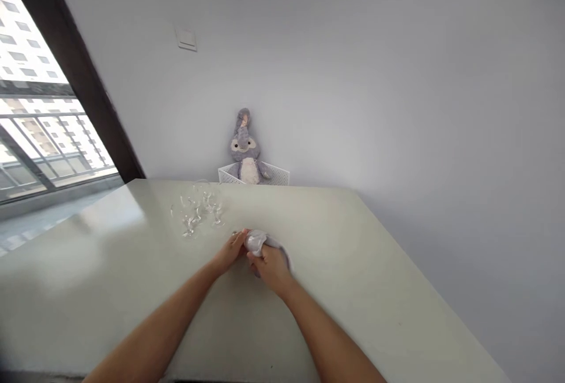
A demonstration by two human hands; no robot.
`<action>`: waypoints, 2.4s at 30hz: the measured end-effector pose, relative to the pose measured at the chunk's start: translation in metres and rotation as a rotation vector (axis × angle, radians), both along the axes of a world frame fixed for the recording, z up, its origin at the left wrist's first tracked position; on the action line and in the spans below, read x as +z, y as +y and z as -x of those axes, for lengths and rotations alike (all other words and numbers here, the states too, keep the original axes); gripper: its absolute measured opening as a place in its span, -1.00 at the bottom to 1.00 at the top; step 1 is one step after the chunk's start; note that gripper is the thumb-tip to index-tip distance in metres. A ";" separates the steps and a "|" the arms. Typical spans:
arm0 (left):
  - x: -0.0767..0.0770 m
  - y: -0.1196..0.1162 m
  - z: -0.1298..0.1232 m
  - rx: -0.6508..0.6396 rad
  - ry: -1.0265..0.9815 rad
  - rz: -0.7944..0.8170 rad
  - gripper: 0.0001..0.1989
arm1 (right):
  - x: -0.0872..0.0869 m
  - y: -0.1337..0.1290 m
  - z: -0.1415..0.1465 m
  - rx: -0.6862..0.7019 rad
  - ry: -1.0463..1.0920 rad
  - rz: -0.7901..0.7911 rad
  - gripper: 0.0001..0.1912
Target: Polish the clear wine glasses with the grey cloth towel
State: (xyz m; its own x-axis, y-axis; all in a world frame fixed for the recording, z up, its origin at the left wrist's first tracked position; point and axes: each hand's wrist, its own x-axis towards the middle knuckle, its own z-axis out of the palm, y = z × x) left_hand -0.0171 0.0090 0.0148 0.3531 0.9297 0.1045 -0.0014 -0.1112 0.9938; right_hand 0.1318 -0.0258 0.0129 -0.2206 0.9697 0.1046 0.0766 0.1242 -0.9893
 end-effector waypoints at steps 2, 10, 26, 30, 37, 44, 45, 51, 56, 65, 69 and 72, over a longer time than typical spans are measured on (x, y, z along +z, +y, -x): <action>0.004 -0.003 0.001 -0.098 -0.068 0.015 -0.56 | -0.001 0.005 0.000 -0.038 0.301 0.207 -0.71; 0.003 0.002 0.003 0.039 -0.014 0.076 -0.48 | -0.002 -0.007 0.010 0.022 0.228 0.122 -0.75; -0.005 0.003 0.000 0.037 0.033 0.037 -0.48 | -0.001 -0.003 0.006 -0.039 0.215 0.115 -0.77; -0.003 0.002 0.000 0.063 0.023 0.027 -0.47 | 0.003 0.002 0.002 0.009 0.332 0.194 -0.77; 0.004 0.000 0.000 0.016 -0.032 -0.062 -0.46 | 0.006 0.002 0.002 -0.010 0.429 0.265 -0.68; 0.002 0.001 0.007 0.279 0.527 -0.251 -0.50 | -0.001 0.007 -0.007 -0.156 -0.280 -0.108 -0.76; 0.005 0.001 0.009 0.356 0.634 -0.390 -0.56 | 0.000 0.010 -0.010 -0.190 -0.198 -0.028 -0.76; 0.017 -0.001 0.014 0.296 0.945 -0.997 -0.65 | 0.016 0.013 -0.020 -0.059 0.310 0.254 -0.64; 0.011 0.002 0.016 0.156 1.016 -0.939 -0.66 | 0.024 0.008 -0.032 0.138 0.001 0.120 -0.72; 0.010 0.007 0.022 0.246 1.070 -0.640 -0.67 | 0.031 0.025 -0.068 -0.192 -0.696 -0.403 -0.75; 0.012 0.009 0.029 0.395 1.144 -0.611 -0.69 | 0.033 0.019 -0.061 -0.460 -0.792 -0.579 -0.60; 0.012 0.007 0.028 0.428 1.190 -0.705 -0.73 | 0.035 0.005 -0.039 -0.321 -0.840 -0.707 -0.60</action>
State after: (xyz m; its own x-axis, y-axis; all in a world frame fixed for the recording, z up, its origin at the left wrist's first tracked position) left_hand -0.0451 0.0161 0.0267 0.2689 0.8644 0.4249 0.9293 -0.3489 0.1215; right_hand 0.1712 -0.0207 0.0478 -0.2316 0.7765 0.5860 0.8096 0.4879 -0.3265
